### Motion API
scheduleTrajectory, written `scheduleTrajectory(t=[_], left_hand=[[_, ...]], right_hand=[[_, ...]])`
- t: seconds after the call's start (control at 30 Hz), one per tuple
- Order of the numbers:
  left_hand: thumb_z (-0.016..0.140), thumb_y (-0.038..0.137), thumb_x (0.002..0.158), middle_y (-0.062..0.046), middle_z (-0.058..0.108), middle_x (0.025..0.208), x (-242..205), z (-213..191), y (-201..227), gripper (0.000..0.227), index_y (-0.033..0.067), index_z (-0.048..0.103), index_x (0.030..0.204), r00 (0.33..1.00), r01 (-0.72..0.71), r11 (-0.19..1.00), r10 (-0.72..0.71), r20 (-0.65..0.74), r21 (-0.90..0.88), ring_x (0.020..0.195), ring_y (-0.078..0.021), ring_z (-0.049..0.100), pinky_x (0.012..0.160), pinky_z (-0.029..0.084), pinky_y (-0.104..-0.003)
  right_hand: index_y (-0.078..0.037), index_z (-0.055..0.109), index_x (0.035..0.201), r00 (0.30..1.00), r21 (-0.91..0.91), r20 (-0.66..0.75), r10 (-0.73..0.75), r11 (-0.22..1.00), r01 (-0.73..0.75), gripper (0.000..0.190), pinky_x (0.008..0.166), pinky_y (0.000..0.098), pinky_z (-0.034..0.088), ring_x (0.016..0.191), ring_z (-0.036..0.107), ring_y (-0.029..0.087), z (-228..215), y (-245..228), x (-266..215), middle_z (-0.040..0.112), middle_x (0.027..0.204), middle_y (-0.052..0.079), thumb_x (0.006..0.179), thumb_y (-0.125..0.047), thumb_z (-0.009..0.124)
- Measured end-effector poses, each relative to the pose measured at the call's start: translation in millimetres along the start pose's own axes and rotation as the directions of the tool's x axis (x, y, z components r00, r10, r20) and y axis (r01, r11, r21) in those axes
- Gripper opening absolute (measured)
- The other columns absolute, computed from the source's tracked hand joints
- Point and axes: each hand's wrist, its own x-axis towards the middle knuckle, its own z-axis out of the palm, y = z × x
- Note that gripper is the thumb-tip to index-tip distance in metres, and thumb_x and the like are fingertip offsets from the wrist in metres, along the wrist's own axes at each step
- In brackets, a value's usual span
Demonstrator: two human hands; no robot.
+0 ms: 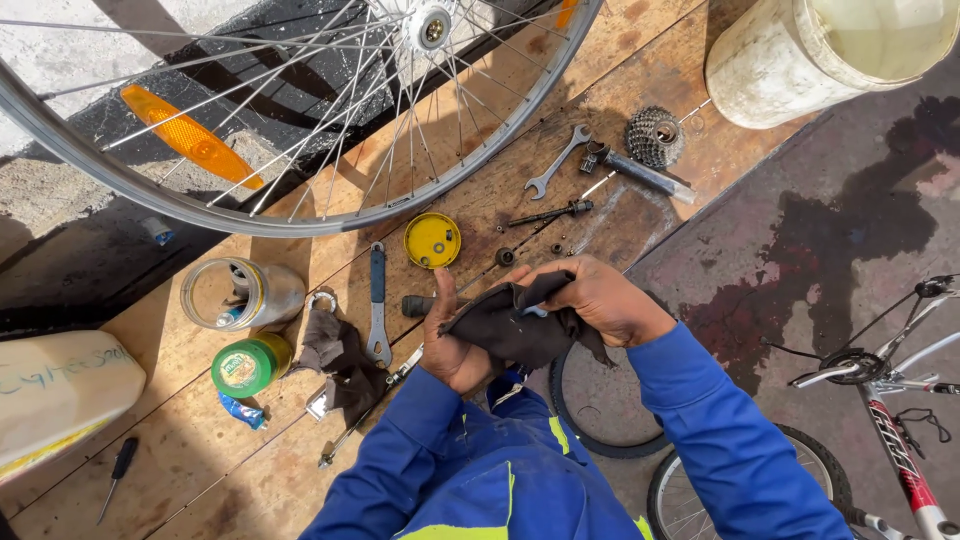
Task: Cleaning a bicycle component using a degreasing liquid and a rag on a workbench.
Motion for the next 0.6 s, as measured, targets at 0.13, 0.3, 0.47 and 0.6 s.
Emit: scheduleTrajectory(t=[0.13, 0.3, 0.47, 0.6], left_hand=[[0.054, 0.067, 0.090, -0.030, 0.032, 0.152, 8.8, 9.4, -4.7, 0.102, -0.0024, 0.017, 0.154, 0.999, -0.008, 0.999, 0.010, 0.043, -0.031, 0.130, -0.0454, 0.047, 0.105, 0.044, -0.062], [0.047, 0.023, 0.102, -0.012, 0.069, 0.107, 12.6, 17.8, -13.2, 0.047, 0.0011, 0.046, 0.144, 0.992, 0.013, 0.998, -0.005, -0.128, 0.065, 0.098, -0.0263, 0.067, 0.095, 0.052, -0.041], [0.046, 0.029, 0.103, -0.017, 0.067, 0.109, 16.7, 19.2, -4.9, 0.041, 0.0051, 0.056, 0.135, 0.990, 0.050, 0.993, -0.034, -0.138, 0.111, 0.099, -0.0272, 0.066, 0.084, 0.049, -0.037], [0.043, 0.025, 0.105, -0.027, 0.061, 0.123, 14.4, -1.6, -7.5, 0.039, 0.0021, 0.056, 0.134, 0.994, -0.034, 0.999, 0.037, -0.100, 0.033, 0.116, -0.0359, 0.062, 0.103, 0.047, -0.047]], right_hand=[[0.004, 0.075, 0.100, 0.997, -0.174, 0.069, -0.045, 0.983, 0.056, 0.023, 0.072, 0.0522, 0.053, 0.097, 0.065, 0.050, -9.8, 7.8, 19.2, 0.068, 0.107, 0.034, 0.084, 0.011, 0.060], [0.004, 0.071, 0.106, 0.994, -0.395, 0.091, -0.062, 0.914, 0.093, 0.036, 0.078, 0.0606, 0.049, 0.109, 0.058, 0.055, 3.5, -15.5, 14.4, 0.062, 0.113, 0.037, 0.079, 0.013, 0.048], [0.000, 0.070, 0.107, 0.991, -0.499, 0.101, -0.087, 0.857, 0.126, 0.041, 0.080, 0.0594, 0.050, 0.112, 0.058, 0.049, 8.9, -22.6, 8.4, 0.063, 0.114, 0.031, 0.074, 0.010, 0.048], [-0.004, 0.065, 0.113, 0.988, -0.609, 0.062, -0.142, 0.779, 0.150, 0.044, 0.073, 0.0546, 0.047, 0.104, 0.060, 0.046, -4.6, -13.0, 19.8, 0.065, 0.107, 0.027, 0.072, 0.005, 0.051]])
